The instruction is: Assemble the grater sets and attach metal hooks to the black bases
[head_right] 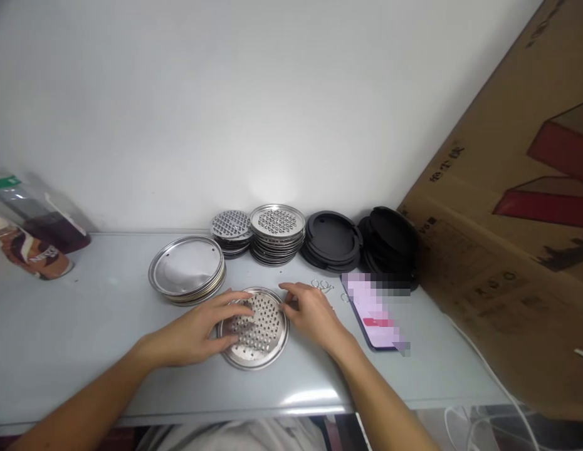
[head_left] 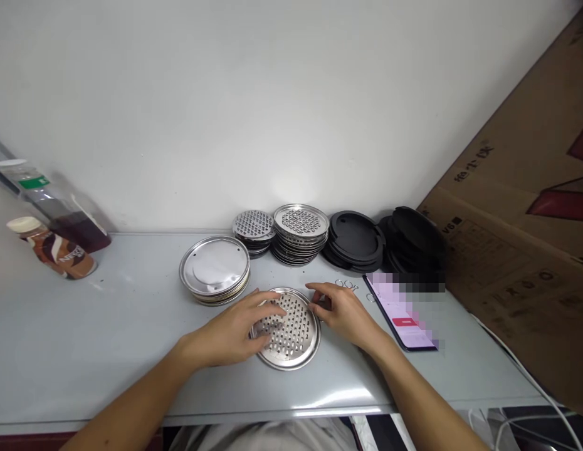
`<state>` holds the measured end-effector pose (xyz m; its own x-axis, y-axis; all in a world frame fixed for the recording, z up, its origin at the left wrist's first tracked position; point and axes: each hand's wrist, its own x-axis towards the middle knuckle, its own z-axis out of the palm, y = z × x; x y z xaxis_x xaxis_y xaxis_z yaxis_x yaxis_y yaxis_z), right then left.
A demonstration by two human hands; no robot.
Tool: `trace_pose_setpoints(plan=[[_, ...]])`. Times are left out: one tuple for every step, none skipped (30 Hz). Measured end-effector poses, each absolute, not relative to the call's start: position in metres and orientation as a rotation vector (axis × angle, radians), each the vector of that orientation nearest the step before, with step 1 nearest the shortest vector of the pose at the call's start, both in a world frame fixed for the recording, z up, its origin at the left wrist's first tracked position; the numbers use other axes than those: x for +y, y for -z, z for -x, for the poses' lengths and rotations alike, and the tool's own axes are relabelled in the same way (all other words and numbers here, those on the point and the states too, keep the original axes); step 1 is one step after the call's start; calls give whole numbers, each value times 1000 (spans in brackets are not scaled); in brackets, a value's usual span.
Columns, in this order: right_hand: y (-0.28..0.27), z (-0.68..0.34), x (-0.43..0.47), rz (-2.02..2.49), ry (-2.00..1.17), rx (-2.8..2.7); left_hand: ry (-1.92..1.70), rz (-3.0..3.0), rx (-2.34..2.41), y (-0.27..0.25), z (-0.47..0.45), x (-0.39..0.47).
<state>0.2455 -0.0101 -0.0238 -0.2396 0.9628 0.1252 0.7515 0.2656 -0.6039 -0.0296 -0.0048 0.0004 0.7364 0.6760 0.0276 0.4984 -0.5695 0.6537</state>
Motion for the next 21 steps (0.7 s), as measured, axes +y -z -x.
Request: trace_pose_setpoints(plan=[[24,-245,-10,1544,-583,-2068,-414,-2297,871,-1,30,-4],[24,-245,-10,1540,-576,-2068,-463,-2299,866,-1,30,-2],[24,-245,-10,1534,-568,-2066,-506,-2308,866,-1,30,-1],[24,-245,-10,1527,-560,-2064,-533,-2322,868,0,29,0],[24,-245,-10,1517,-550,-2063,-545,-2344,870,2,29,1],[24,-245,-10,1501,-537,-2064,-542,-2371,869,4,28,2],[25,-245,-11,1476,-520,-2070,-532,-2400,869,5,28,2],[25,-244,-11,1442,-501,-2080,-518,-2429,867,7,27,2],[25,-243,-11,1402,-481,-2094,-506,-2456,867,8,26,2],[25,-242,-12,1361,-465,-2111,-493,-2479,868,9,25,1],[25,-240,-12,1324,-453,-2128,-482,-2498,870,10,24,1],[25,-239,-13,1293,-444,-2145,-470,-2515,871,10,23,0],[25,-238,-14,1268,-439,-2159,-460,-2528,874,11,22,0],[26,-237,-14,1249,-438,-2170,-457,-2540,876,10,21,-1],[26,-236,-14,1235,-440,-2180,-461,-2549,880,10,21,-1],[27,-236,-15,1226,-444,-2187,-474,-2556,882,9,21,-2],[27,-235,-15,1220,-447,-2190,-492,-2559,886,9,21,-2],[27,-235,-15,1218,-451,-2188,-513,-2556,893,8,21,-2],[27,-235,-15,1217,-455,-2181,-540,-2549,902,8,22,-2],[26,-234,-14,1216,-461,-2171,-569,-2538,911,8,22,-2],[25,-233,-14,1213,-469,-2161,-596,-2524,921,8,23,-2]])
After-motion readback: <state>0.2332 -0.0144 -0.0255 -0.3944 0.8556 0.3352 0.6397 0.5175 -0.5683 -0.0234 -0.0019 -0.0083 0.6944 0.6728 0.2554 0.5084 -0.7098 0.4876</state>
